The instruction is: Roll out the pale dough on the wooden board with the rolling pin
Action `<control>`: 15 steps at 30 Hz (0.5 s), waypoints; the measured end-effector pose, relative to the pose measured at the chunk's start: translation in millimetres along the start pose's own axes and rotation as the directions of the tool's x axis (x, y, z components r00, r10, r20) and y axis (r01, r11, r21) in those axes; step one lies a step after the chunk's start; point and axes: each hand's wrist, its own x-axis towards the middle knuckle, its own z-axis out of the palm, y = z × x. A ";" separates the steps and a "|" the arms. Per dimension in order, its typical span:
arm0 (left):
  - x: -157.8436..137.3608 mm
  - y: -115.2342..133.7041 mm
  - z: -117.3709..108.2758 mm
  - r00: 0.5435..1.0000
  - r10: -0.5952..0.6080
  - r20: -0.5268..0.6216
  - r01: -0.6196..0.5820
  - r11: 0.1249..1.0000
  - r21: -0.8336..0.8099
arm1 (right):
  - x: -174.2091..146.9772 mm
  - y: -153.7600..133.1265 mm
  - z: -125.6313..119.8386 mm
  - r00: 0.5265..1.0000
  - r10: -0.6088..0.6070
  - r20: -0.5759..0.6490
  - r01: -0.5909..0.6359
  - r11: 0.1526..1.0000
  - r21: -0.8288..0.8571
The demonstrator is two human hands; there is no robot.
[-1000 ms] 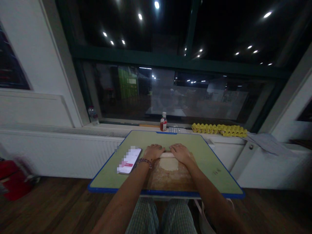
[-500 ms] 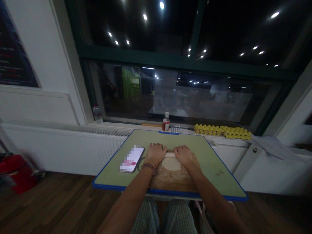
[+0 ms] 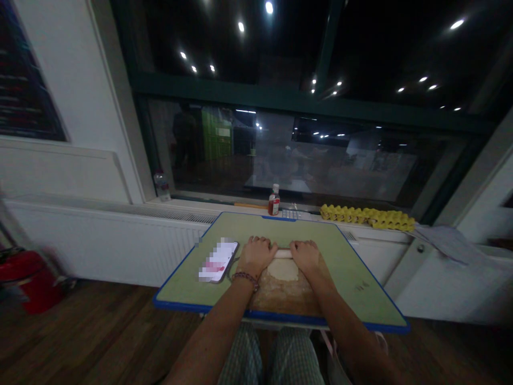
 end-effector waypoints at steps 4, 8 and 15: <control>0.7 -0.4 3.1 1.000 -0.005 -0.006 0.005 1.000 0.012 | 2.9 5.5 4.6 0.990 0.142 0.020 -0.143 0.989 0.040; 0.1 -1.6 5.2 1.000 0.012 0.013 -0.012 0.999 0.050 | 3.7 8.0 7.6 0.992 0.127 0.014 -0.128 0.991 0.026; -0.4 -4.5 3.7 0.995 0.032 0.094 -0.036 0.998 0.044 | 0.2 8.7 2.9 0.998 0.053 0.017 -0.053 0.999 -0.001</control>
